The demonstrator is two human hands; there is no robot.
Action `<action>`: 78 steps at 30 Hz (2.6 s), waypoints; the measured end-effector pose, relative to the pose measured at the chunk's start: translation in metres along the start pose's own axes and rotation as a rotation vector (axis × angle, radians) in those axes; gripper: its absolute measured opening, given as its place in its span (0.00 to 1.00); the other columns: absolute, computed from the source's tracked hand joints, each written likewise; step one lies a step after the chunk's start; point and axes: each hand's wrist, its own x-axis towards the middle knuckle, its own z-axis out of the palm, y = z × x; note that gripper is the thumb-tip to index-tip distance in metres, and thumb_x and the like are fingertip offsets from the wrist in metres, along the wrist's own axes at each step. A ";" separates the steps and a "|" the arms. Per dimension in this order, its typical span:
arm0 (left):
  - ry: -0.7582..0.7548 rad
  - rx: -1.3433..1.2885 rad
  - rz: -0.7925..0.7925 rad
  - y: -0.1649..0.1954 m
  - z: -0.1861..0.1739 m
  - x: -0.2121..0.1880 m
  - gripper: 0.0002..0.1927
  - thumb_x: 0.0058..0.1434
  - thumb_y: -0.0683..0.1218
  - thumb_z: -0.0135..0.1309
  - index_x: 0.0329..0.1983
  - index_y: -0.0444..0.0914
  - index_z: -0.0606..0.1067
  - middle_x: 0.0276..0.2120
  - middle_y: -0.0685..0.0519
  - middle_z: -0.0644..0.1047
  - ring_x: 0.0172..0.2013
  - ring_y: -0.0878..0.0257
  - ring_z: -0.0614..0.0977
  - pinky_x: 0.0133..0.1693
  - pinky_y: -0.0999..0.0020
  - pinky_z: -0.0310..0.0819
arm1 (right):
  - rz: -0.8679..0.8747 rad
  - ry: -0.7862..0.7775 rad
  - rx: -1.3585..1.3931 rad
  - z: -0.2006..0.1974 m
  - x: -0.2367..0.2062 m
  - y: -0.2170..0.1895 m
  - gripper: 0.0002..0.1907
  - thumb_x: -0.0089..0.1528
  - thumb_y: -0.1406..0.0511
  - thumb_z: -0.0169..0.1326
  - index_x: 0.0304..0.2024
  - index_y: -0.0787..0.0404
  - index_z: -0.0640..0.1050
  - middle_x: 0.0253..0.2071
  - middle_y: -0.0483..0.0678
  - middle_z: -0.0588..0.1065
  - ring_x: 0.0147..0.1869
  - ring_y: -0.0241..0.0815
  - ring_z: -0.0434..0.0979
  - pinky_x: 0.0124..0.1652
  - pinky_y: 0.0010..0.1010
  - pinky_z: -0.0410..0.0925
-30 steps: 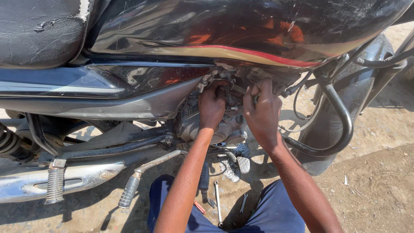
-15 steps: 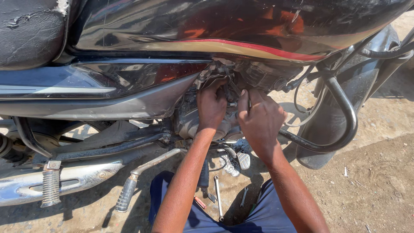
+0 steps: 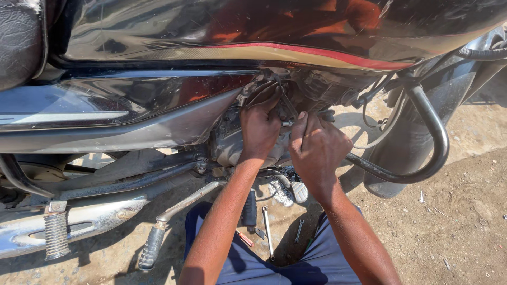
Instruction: The person sits on the ground and uses a wrench to tighten bolts on the motorcycle engine. They then wipe the engine area with a rag to clean off oil or grime.
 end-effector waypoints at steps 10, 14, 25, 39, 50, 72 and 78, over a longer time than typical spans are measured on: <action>-0.008 0.014 0.010 0.000 0.005 -0.007 0.23 0.52 0.31 0.48 0.50 0.33 0.81 0.53 0.42 0.81 0.59 0.48 0.80 0.63 0.56 0.71 | -0.042 0.025 0.183 0.001 -0.005 0.017 0.12 0.67 0.65 0.51 0.29 0.61 0.79 0.21 0.54 0.74 0.21 0.53 0.73 0.25 0.44 0.64; 0.042 0.042 -0.026 0.014 0.003 -0.015 0.21 0.54 0.31 0.48 0.49 0.33 0.82 0.53 0.42 0.81 0.58 0.48 0.81 0.63 0.57 0.71 | -0.070 -0.054 0.378 -0.040 0.014 0.028 0.17 0.71 0.65 0.50 0.27 0.63 0.76 0.21 0.56 0.71 0.23 0.55 0.72 0.27 0.43 0.63; 0.072 0.050 0.029 0.027 0.000 -0.018 0.25 0.56 0.30 0.44 0.55 0.33 0.80 0.56 0.43 0.80 0.59 0.47 0.79 0.64 0.55 0.70 | -0.022 -1.203 0.196 -0.044 -0.196 0.101 0.24 0.66 0.50 0.53 0.28 0.62 0.83 0.23 0.60 0.76 0.30 0.61 0.79 0.38 0.48 0.72; 0.061 0.044 0.051 0.039 -0.002 -0.013 0.23 0.57 0.31 0.43 0.53 0.32 0.80 0.55 0.42 0.80 0.58 0.46 0.80 0.63 0.55 0.70 | -0.172 -1.525 0.079 0.092 -0.347 0.161 0.21 0.65 0.49 0.57 0.39 0.61 0.81 0.41 0.60 0.79 0.47 0.61 0.80 0.46 0.51 0.71; 0.018 -0.011 0.076 0.050 -0.008 -0.018 0.17 0.62 0.36 0.47 0.52 0.35 0.80 0.51 0.45 0.81 0.57 0.49 0.80 0.62 0.56 0.70 | -0.104 0.006 -0.019 -0.152 -0.076 0.176 0.08 0.72 0.65 0.55 0.53 0.59 0.76 0.56 0.53 0.78 0.63 0.49 0.77 0.61 0.46 0.72; -0.875 0.060 -0.180 0.021 -0.059 -0.217 0.17 0.61 0.59 0.58 0.46 0.46 0.83 0.41 0.50 0.83 0.46 0.51 0.83 0.49 0.57 0.73 | 0.484 -0.026 0.459 -0.098 -0.061 0.213 0.21 0.69 0.67 0.57 0.64 0.64 0.71 0.42 0.49 0.77 0.32 0.40 0.78 0.31 0.36 0.71; -0.979 0.208 -0.187 0.010 -0.058 -0.230 0.15 0.61 0.59 0.60 0.44 0.47 0.83 0.36 0.50 0.82 0.44 0.50 0.82 0.50 0.54 0.70 | 0.762 -0.109 1.596 -0.101 -0.071 0.220 0.21 0.71 0.63 0.59 0.61 0.68 0.72 0.25 0.37 0.64 0.21 0.23 0.61 0.22 0.18 0.56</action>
